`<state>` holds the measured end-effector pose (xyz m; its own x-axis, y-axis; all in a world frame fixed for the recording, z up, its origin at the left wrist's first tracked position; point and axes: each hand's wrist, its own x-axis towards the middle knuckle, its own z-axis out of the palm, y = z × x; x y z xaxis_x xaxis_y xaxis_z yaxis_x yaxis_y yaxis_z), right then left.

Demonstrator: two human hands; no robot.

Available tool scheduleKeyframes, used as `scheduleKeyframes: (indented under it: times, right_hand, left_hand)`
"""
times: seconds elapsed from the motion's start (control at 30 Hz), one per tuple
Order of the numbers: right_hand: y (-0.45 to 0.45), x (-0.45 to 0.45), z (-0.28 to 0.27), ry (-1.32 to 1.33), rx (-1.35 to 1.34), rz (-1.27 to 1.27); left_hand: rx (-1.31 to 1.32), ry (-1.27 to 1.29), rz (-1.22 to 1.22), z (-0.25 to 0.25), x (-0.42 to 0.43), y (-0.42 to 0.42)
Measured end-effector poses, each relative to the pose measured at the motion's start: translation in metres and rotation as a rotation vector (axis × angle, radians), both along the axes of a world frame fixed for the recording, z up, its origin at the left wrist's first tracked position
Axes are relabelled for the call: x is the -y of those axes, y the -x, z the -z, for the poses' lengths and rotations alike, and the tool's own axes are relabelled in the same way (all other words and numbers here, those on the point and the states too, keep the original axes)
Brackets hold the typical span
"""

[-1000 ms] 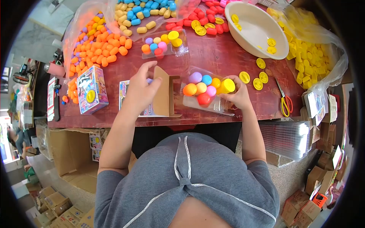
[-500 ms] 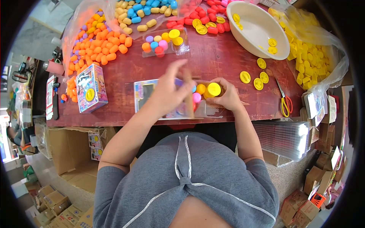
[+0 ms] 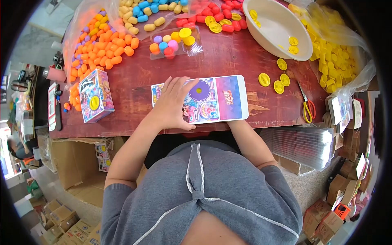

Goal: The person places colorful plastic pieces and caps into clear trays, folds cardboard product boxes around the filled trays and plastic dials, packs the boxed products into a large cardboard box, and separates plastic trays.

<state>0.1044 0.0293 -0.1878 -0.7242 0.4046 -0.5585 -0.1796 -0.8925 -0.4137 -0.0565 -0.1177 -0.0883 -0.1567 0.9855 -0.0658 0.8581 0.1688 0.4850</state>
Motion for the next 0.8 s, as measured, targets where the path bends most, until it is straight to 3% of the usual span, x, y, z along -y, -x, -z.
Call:
scheduleKeyframes:
  times: [0.1, 0.3, 0.47, 0.5, 0.6, 0.67, 0.8]
  right_hand:
    - [0.000, -0.003, 0.017, -0.030, 0.002, -0.020]
    - [-0.009, -0.003, -0.001, -0.012, 0.000, -0.017]
    - [-0.025, -0.050, -0.095, -0.745, 0.587, -0.506]
    - [-0.041, -0.070, -0.056, -1.389, 0.509, -0.302]
    - [-0.073, -0.128, -0.045, -1.841, 0.891, -0.036]
    - [-0.076, -0.139, -0.048, -1.920, 1.300, -0.238]
    - [-0.068, -0.138, -0.050, -1.908, 1.103, -0.189]
  left_hand:
    - [0.050, -0.122, -0.017, 0.011, 0.007, 0.000]
    - [-0.050, -0.123, 0.016, 0.007, 0.012, -0.004]
    - [-0.077, -0.128, -0.004, 0.005, 0.009, -0.007]
    - [-0.077, -0.117, 0.007, 0.005, 0.007, -0.007]
    - [-0.080, -0.073, -0.004, 0.005, 0.012, -0.005]
    - [-0.077, -0.088, -0.022, 0.005, 0.017, -0.004]
    - [-0.077, -0.143, -0.031, 0.006, 0.012, -0.004]
